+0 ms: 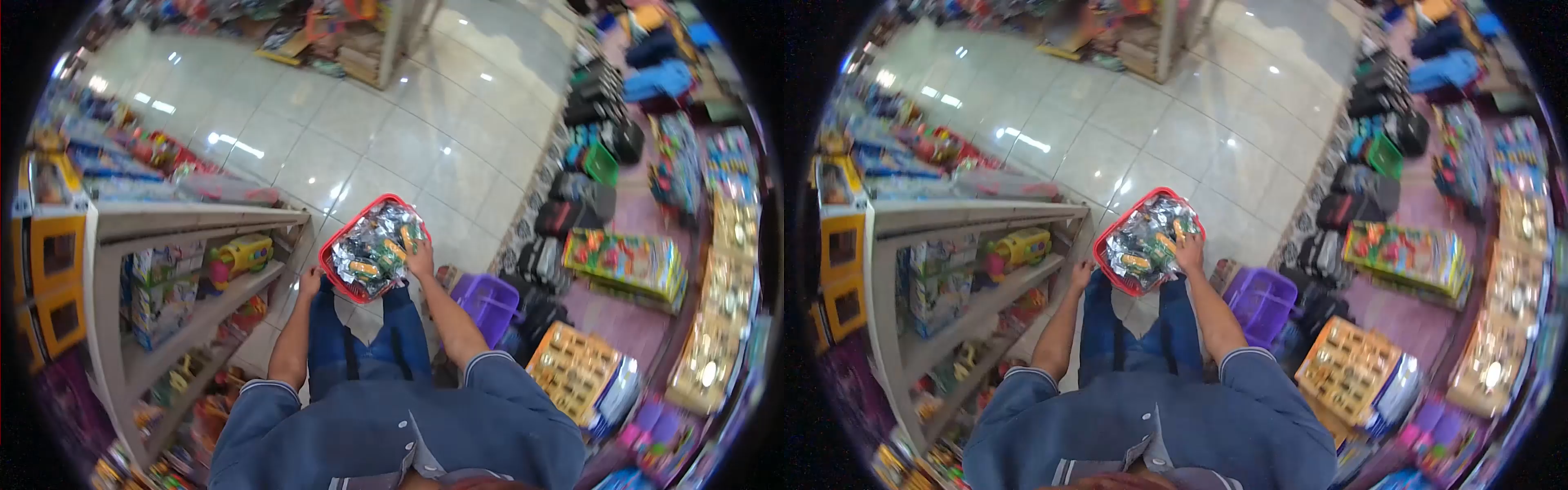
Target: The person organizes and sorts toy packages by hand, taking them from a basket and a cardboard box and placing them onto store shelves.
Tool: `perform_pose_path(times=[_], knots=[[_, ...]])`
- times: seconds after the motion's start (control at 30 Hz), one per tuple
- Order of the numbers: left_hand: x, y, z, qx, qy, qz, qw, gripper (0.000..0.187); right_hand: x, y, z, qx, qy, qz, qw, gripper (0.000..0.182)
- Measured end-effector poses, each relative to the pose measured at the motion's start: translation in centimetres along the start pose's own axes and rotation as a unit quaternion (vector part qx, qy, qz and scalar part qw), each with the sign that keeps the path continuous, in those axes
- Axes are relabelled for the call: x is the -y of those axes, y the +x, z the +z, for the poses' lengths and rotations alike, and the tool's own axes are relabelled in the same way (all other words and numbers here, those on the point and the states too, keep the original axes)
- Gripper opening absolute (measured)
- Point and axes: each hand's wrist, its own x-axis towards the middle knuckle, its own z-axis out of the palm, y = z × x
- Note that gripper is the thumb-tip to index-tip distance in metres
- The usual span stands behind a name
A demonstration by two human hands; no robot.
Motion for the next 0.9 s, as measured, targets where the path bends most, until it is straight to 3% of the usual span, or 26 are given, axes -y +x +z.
perform_pose_path(times=[0.1, 0.17, 0.27, 0.33, 0.37, 0.43, 0.47, 0.57, 0.6, 0.67, 0.7, 0.83, 0.9], knots=[[5.5, -0.8, 4.4, -0.062, 0.007, -0.077, 0.995, 0.046, -2.5, 5.0, 1.2, -0.011, -0.018, -0.013, 1.0, 0.047], [9.0, -0.9, 7.9, -0.101, 0.007, -0.124, 0.987, 0.052, -3.8, 8.3, 1.4, 0.036, -0.018, -0.013, 0.999, 0.053], [12.8, -0.6, 12.7, -0.082, -0.088, -0.192, 0.974, 0.062, -8.6, 12.6, 4.0, 0.059, -0.035, -0.034, 0.997, 0.059], [9.9, -2.1, 14.0, -0.092, -0.206, -0.213, 0.951, 0.063, -10.9, 14.3, 5.6, 0.063, -0.049, -0.031, 0.996, 0.059], [8.6, -2.5, 14.3, -0.097, -0.262, -0.221, 0.934, 0.064, -11.4, 14.8, 5.9, 0.112, -0.004, -0.004, 0.994, 0.059], [9.8, -2.1, 15.4, -0.103, -0.29, -0.164, 0.937, 0.056, -12.0, 15.4, 5.8, 0.202, 0.087, 0.057, 0.974, 0.058], [10.0, -1.9, 15.8, -0.112, -0.286, -0.154, 0.939, 0.054, -12.3, 15.6, 5.5, 0.232, 0.091, 0.035, 0.968, 0.056], [12.9, -0.7, 17.9, -0.187, -0.264, -0.186, 0.928, 0.047, -11.9, 14.3, 4.7, 0.191, 0.117, 0.021, 0.974, 0.053], [13.0, -0.4, 17.5, -0.197, -0.245, -0.208, 0.926, 0.046, -11.9, 13.8, 5.1, 0.134, 0.141, 0.03, 0.981, 0.049], [12.8, -0.4, 16.9, -0.229, -0.223, -0.221, 0.921, 0.048, -12.0, 13.6, 4.4, 0.162, 0.159, 0.087, 0.97, 0.048], [12.3, -0.5, 16.7, -0.233, -0.222, -0.21, 0.923, 0.047, -11.2, 13.0, 3.4, 0.176, 0.169, 0.117, 0.963, 0.048], [9.2, -2.1, 16.0, -0.227, -0.223, -0.169, 0.933, 0.043, -7.5, 10.5, 0.9, 0.125, 0.199, 0.05, 0.971, 0.048], [6.6, -4.1, 15.4, -0.175, -0.249, -0.152, 0.94, 0.038, -7.3, 9.6, 1.1, 0.138, 0.203, 0.051, 0.968, 0.054]])
